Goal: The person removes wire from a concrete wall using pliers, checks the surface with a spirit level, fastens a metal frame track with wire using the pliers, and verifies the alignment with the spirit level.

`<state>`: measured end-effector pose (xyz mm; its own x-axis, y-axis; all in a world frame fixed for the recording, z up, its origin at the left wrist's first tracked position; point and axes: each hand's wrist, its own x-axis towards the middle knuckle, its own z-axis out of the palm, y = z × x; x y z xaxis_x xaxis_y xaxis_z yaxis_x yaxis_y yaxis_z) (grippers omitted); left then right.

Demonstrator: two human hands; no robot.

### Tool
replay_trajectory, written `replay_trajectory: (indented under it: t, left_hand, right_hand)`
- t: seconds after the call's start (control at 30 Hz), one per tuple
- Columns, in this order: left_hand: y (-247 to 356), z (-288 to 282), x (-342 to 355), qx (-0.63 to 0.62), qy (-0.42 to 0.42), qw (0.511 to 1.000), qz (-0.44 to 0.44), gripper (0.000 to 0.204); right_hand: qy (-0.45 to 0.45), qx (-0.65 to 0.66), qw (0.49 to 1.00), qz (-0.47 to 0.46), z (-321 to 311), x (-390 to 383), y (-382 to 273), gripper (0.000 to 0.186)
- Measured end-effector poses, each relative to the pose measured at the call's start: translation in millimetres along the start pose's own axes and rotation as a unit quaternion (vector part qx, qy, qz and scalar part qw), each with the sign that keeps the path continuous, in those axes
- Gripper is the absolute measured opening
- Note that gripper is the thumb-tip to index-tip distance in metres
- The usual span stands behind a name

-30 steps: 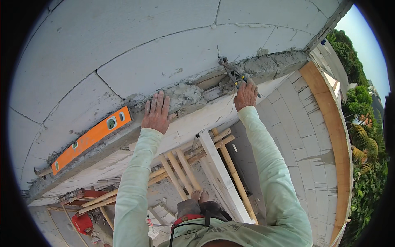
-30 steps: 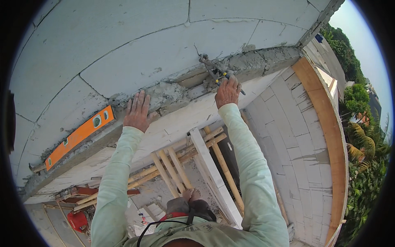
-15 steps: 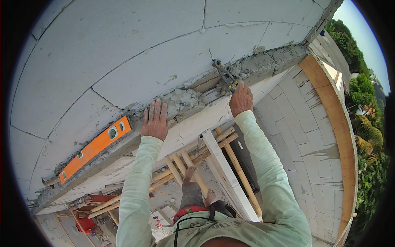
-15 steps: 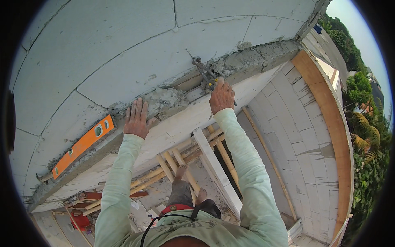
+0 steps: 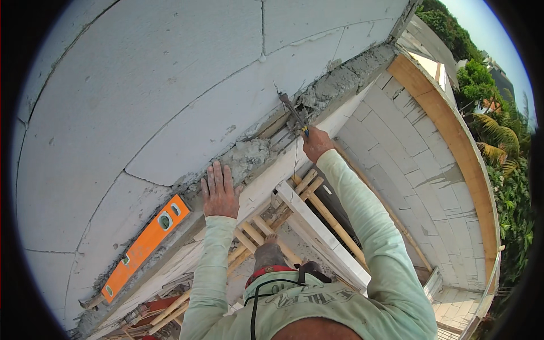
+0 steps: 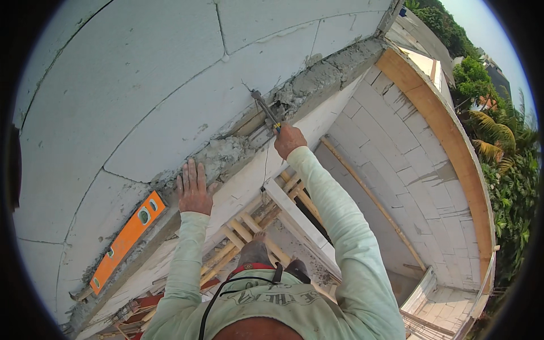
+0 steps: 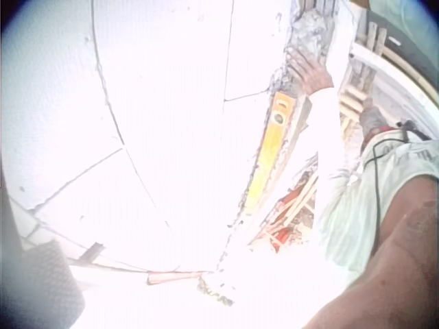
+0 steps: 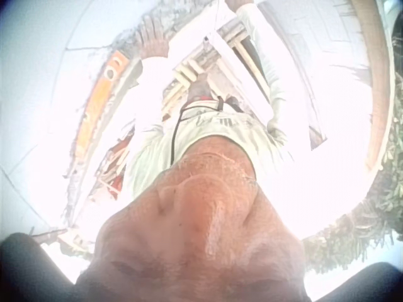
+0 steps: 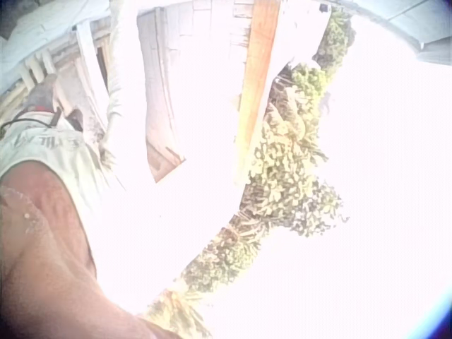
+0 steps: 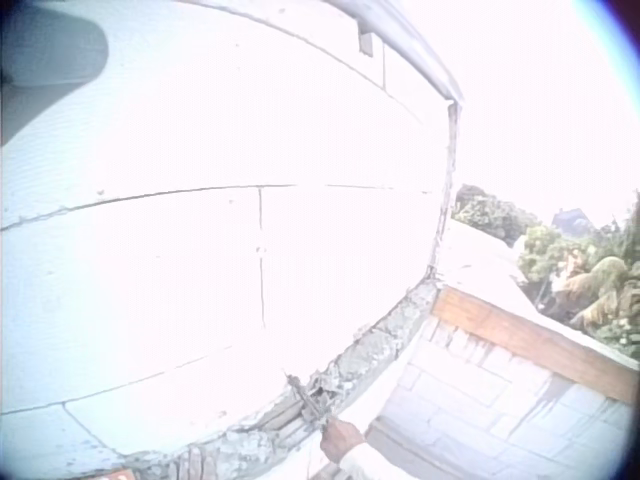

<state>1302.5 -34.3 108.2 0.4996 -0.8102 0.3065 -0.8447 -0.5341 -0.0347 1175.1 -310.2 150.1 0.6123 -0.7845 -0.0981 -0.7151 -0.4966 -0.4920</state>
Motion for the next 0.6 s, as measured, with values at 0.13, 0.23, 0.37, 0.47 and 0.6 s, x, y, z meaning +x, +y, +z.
replay_trajectory:
  t: [0.13, 0.23, 0.37, 0.47, 0.6]
  left_hand:
    - [-1, -6, -4, 0.003, 0.012, 1.000, -0.013, 0.076]
    - [5, -2, 0, -0.014, 0.005, 1.000, -0.005, 0.076]
    - [2, -5, -6, -0.029, -0.018, 0.999, -0.006, 0.074]
    - [0, -9, -9, -0.024, -0.020, 0.999, -0.011, 0.074]
    - [3, -9, -1, -0.036, -0.001, 0.999, -0.002, 0.077]
  right_hand:
    - [0.031, 0.028, 0.999, -0.018, 4, -15, -16, 0.020]
    - [0.032, -0.035, 0.999, 0.002, -3, 0, 8, 0.019]
    - [0.026, -0.021, 0.999, 0.014, 4, -13, 1, 0.023]
    - [-0.006, -0.005, 0.999, 0.041, 6, -13, -8, 0.023]
    - [-0.014, -0.040, 0.997, 0.066, -18, 1, -10, 0.023]
